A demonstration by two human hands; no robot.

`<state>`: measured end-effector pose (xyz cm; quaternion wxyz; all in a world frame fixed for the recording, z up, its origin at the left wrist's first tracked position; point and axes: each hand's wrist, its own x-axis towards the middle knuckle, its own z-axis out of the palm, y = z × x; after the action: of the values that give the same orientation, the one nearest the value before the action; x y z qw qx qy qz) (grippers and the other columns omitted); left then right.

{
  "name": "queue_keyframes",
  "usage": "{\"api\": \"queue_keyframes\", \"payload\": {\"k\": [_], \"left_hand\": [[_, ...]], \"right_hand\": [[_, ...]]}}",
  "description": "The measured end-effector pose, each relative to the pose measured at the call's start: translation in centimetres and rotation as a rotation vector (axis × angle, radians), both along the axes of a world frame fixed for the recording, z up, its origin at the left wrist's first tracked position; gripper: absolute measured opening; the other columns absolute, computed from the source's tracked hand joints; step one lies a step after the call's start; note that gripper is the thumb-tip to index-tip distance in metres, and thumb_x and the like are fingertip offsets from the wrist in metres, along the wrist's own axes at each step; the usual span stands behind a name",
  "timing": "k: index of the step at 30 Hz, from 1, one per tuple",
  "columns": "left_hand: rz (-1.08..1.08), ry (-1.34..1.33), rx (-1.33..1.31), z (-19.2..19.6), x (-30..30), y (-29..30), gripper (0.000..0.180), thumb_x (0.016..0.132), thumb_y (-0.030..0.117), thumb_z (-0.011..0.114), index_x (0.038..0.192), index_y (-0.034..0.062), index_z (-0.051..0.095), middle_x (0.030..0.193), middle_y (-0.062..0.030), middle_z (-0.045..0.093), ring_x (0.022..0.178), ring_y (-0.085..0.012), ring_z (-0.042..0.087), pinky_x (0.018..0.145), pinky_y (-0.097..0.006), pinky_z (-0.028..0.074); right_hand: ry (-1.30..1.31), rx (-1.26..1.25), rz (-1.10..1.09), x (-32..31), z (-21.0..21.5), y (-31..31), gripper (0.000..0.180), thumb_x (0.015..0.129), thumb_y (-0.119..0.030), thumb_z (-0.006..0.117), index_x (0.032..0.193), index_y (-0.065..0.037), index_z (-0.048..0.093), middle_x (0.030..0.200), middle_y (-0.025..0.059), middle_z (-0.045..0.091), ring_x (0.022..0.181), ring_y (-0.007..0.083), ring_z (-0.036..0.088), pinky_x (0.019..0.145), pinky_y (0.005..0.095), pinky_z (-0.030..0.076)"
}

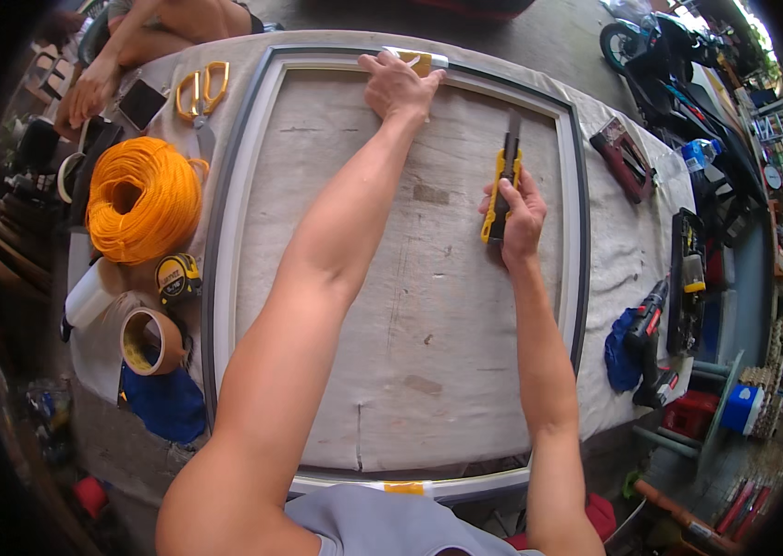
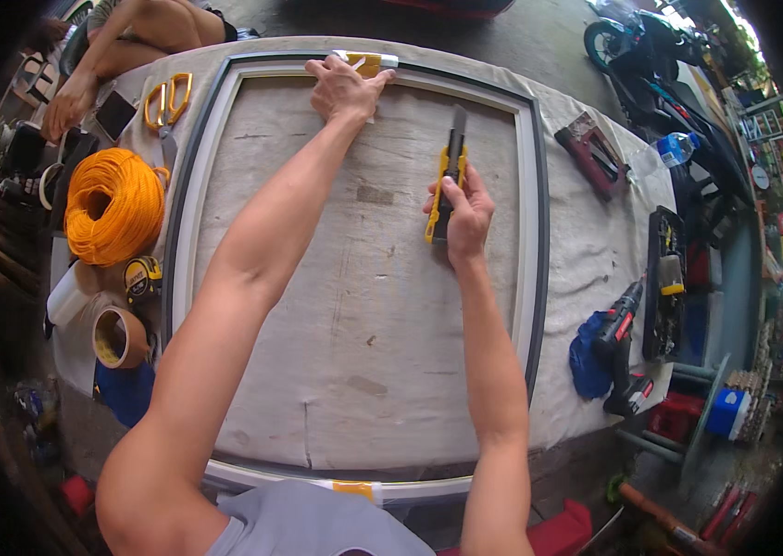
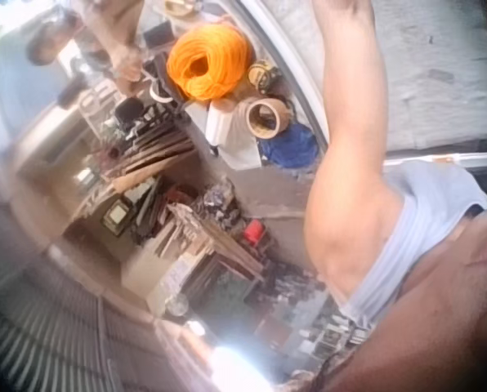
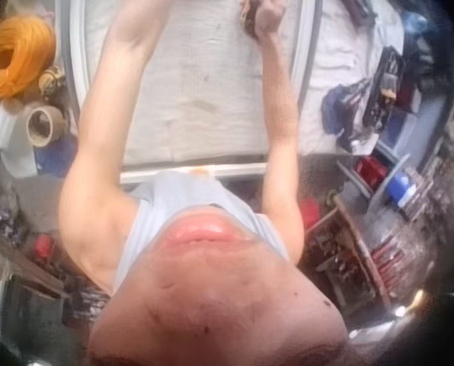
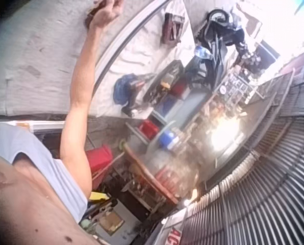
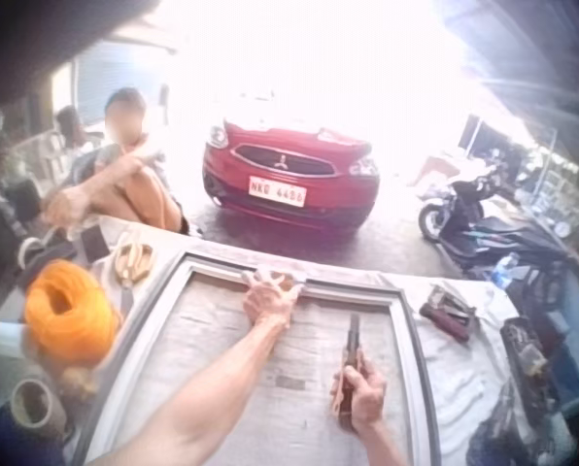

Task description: The person assembles a rectangular frame by cutting and fitting a wooden strip along its edge. They use a utility knife to trim the strip, a staple gun to secure it, and tape to reinforce the corners. The person works on a cloth-covered surface in a cluttered garage.

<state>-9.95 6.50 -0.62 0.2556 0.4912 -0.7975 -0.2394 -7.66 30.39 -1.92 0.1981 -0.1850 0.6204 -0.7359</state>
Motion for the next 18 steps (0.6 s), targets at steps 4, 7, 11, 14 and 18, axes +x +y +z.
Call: {"api": "queue_keyframes", "payload": {"k": [4, 7, 11, 14, 18], "left_hand": [[0.106, -0.002, -0.239, -2.5, -1.4, -0.3, 0.066, 0.079, 0.047, 0.064, 0.116, -0.0063, 0.051, 0.123, -0.0208, 0.048, 0.098, -0.0297, 0.063, 0.080, -0.040, 0.054], [-0.071, 0.113, -0.226, -2.4, -2.4, 0.6, 0.034, 0.083, 0.030, 0.061, 0.108, 0.0076, 0.059, 0.113, -0.0124, 0.054, 0.092, -0.0305, 0.065, 0.078, -0.042, 0.054], [-0.137, 0.242, -0.096, 0.0, -0.1, 1.6, 0.017, 0.084, 0.018, 0.060, 0.095, 0.0055, 0.059, 0.108, -0.0135, 0.057, 0.090, -0.0318, 0.066, 0.078, -0.043, 0.054], [-0.244, 0.135, -0.333, -2.5, 0.3, -0.3, 0.015, 0.086, 0.016, 0.059, 0.095, 0.0033, 0.057, 0.101, -0.0162, 0.060, 0.088, -0.0329, 0.066, 0.075, -0.042, 0.054], [-0.345, 0.098, -0.330, -3.0, 0.1, -1.8, 0.021, 0.083, 0.010, 0.054, 0.100, -0.0007, 0.057, 0.110, -0.0219, 0.060, 0.087, -0.0320, 0.067, 0.074, -0.041, 0.055]], "right_hand": [[0.001, -0.002, -0.012, 0.4, -0.5, -0.8, 0.035, 0.090, -0.009, 0.053, 0.124, 0.002, 0.050, 0.081, 0.0078, 0.060, 0.060, 0.0133, 0.057, 0.056, 0.0257, 0.049], [0.038, -0.037, -0.072, 0.5, -0.6, -0.8, 0.039, 0.090, -0.010, 0.052, 0.127, 0.002, 0.049, 0.082, 0.0084, 0.059, 0.061, 0.0136, 0.057, 0.057, 0.0264, 0.050], [0.024, -0.077, -0.097, 0.2, -1.1, 0.4, 0.038, 0.092, -0.007, 0.053, 0.129, 0.001, 0.049, 0.083, 0.0084, 0.059, 0.061, 0.0125, 0.057, 0.057, 0.0260, 0.049], [0.037, -0.060, -0.084, 1.1, -0.8, -0.2, 0.038, 0.092, -0.008, 0.053, 0.129, 0.001, 0.049, 0.083, 0.0081, 0.059, 0.061, 0.0121, 0.057, 0.058, 0.0257, 0.049], [0.060, -0.059, -0.071, 0.9, -0.9, -0.4, 0.037, 0.092, -0.009, 0.053, 0.128, 0.001, 0.049, 0.083, 0.0078, 0.059, 0.062, 0.0122, 0.056, 0.058, 0.0256, 0.049]]}}
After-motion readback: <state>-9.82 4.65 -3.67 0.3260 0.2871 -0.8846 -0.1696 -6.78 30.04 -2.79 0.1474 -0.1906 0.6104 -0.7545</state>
